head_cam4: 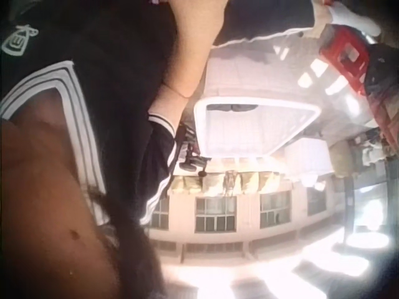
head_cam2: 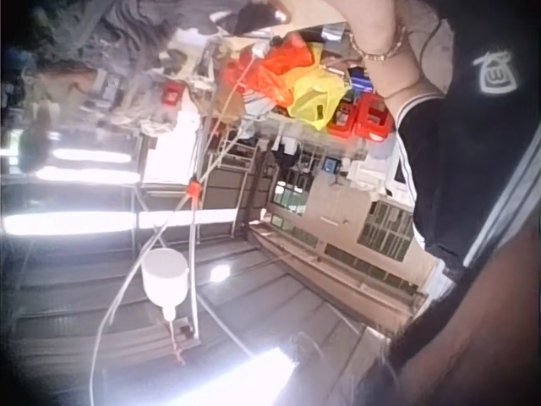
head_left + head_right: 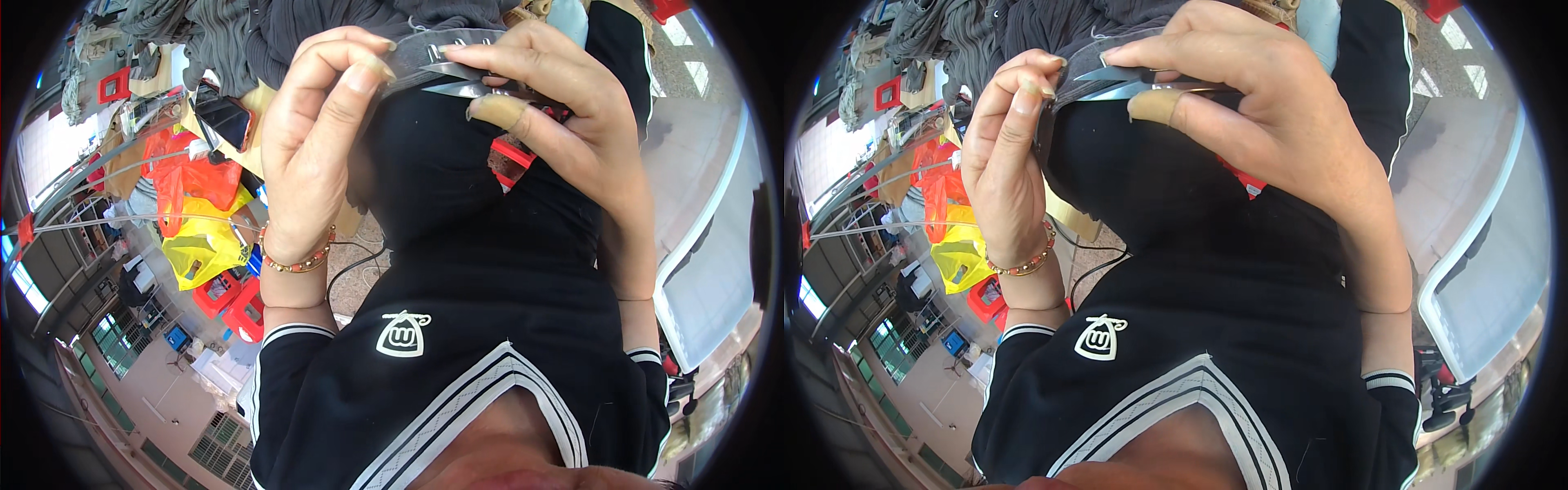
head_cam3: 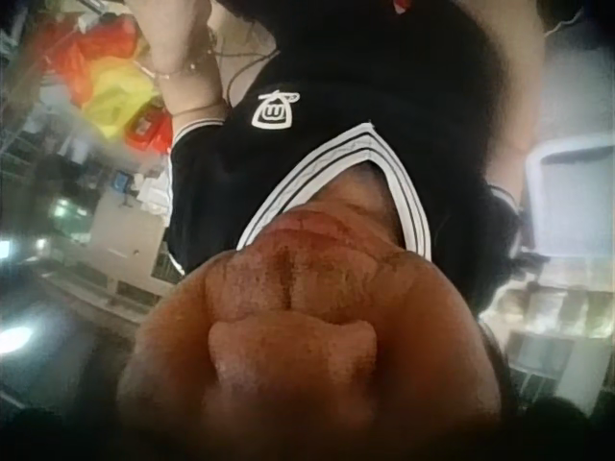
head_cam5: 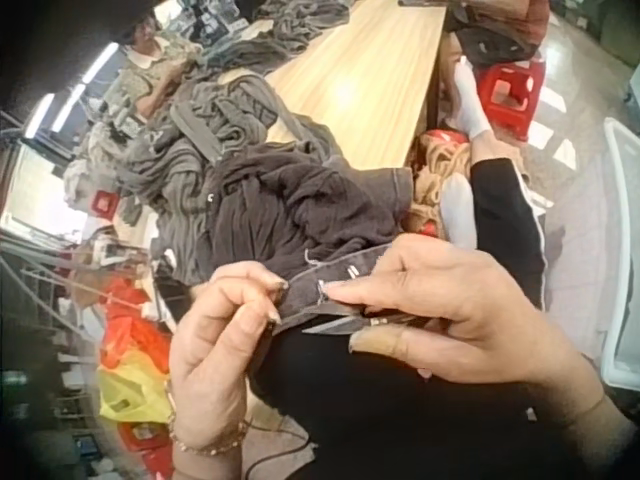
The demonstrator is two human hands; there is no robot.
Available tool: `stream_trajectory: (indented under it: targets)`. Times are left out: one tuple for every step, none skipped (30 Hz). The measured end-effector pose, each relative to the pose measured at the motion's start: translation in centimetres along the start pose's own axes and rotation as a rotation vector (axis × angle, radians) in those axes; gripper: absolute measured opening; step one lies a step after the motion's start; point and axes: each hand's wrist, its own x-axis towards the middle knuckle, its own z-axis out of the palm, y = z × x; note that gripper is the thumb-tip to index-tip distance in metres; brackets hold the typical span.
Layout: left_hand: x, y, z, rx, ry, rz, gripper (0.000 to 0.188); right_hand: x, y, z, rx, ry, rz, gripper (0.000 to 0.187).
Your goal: Trimming excess material and labels from grey textile garments using small scissors.
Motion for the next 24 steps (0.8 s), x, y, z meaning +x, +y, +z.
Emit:
stream_trajectory:
  targets:
    - [0.0, 0.1, 0.0, 0.004, 0.002, -0.001, 0.012, 0.2, 0.0, 0.3, 0.004, 0.000, -0.002, 0.038]
    - [0.1, 0.0, 0.0, 0.006, -0.007, -0.003, 0.012, 0.4, 0.2, 0.5, -0.015, 0.004, -0.042, 0.037]
    - [0.1, 0.0, -0.1, 0.007, -0.015, -0.005, 0.012, 0.6, 0.2, 0.7, -0.034, 0.007, -0.083, 0.037]
    - [0.2, -0.1, -0.1, 0.009, -0.014, -0.004, 0.012, 0.7, 0.2, 0.8, -0.034, 0.007, -0.084, 0.037]
    - [0.2, -0.1, -0.1, 0.009, -0.024, 0.001, 0.012, 0.8, 0.1, 0.9, -0.053, 0.002, -0.087, 0.037]
    - [0.2, -0.2, -0.1, 0.010, -0.035, 0.005, 0.013, 0.8, 0.1, 1.0, -0.073, -0.004, -0.090, 0.036]
    - [0.2, -0.2, -0.1, 0.010, -0.035, 0.005, 0.013, 0.9, 0.0, 1.0, -0.073, -0.004, -0.090, 0.036]
    - [0.2, -0.2, -0.1, -0.008, -0.033, -0.001, 0.012, 1.0, -0.2, 0.9, -0.089, -0.010, -0.082, 0.036]
    - [0.1, -0.2, -0.1, -0.026, -0.031, -0.006, 0.012, 1.1, -0.3, 0.9, -0.106, -0.017, -0.073, 0.035]
    - [0.1, -0.2, -0.2, -0.026, -0.030, -0.007, 0.012, 1.2, -0.4, 1.0, -0.105, -0.018, -0.074, 0.035]
    - [0.1, -0.2, -0.2, -0.031, -0.031, -0.010, 0.012, 1.3, -0.4, 1.0, -0.104, -0.020, -0.084, 0.034]
    - [0.0, -0.2, -0.3, -0.035, -0.031, -0.013, 0.012, 1.5, -0.5, 1.0, -0.102, -0.021, -0.095, 0.034]
    - [0.0, -0.2, -0.3, -0.035, -0.029, -0.014, 0.012, 1.9, -1.3, 0.5, -0.100, -0.023, -0.096, 0.034]
    - [-0.1, -0.3, -0.4, -0.024, -0.029, -0.002, 0.012, 2.7, -2.6, -0.4, -0.062, -0.091, 0.034, 0.032]
    - [0.1, -0.3, -0.2, -0.023, -0.046, 0.013, 0.012, 2.9, -3.5, -1.1, -0.035, -0.148, 0.175, 0.030]
    - [0.4, -0.3, -0.1, -0.032, -0.056, 0.014, 0.012, 2.9, -3.7, -1.2, -0.044, -0.142, 0.185, 0.030]
    - [0.4, -0.3, 0.0, -0.018, -0.056, 0.021, 0.012, 3.0, -3.7, -1.1, -0.054, -0.137, 0.166, 0.029]
    - [0.4, -0.4, 0.0, -0.004, -0.057, 0.028, 0.012, 3.0, -3.7, -1.1, -0.066, -0.131, 0.149, 0.028]
    - [0.4, -0.4, 0.0, -0.006, -0.057, 0.028, 0.012, 3.0, -3.7, -1.2, -0.067, -0.131, 0.150, 0.028]
    - [0.3, -0.4, -0.1, 0.011, -0.052, 0.033, 0.012, 3.1, -3.7, -1.3, -0.090, -0.165, 0.147, 0.028]
    - [0.2, -0.5, -0.1, 0.027, -0.048, 0.038, 0.012, 3.2, -3.6, -1.3, -0.114, -0.199, 0.145, 0.027]
    - [0.1, -0.5, -0.2, 0.027, -0.043, 0.038, 0.012, 2.8, -2.9, -0.6, -0.113, -0.204, 0.143, 0.027]
    - [0.0, -0.7, -0.1, 0.035, -0.026, 0.054, 0.011, 1.8, -1.6, 0.5, -0.094, -0.130, 0.041, 0.029]
    - [-0.1, -0.7, 0.1, 0.044, -0.005, 0.068, 0.010, 1.2, -0.8, 0.9, -0.073, -0.060, -0.064, 0.032]
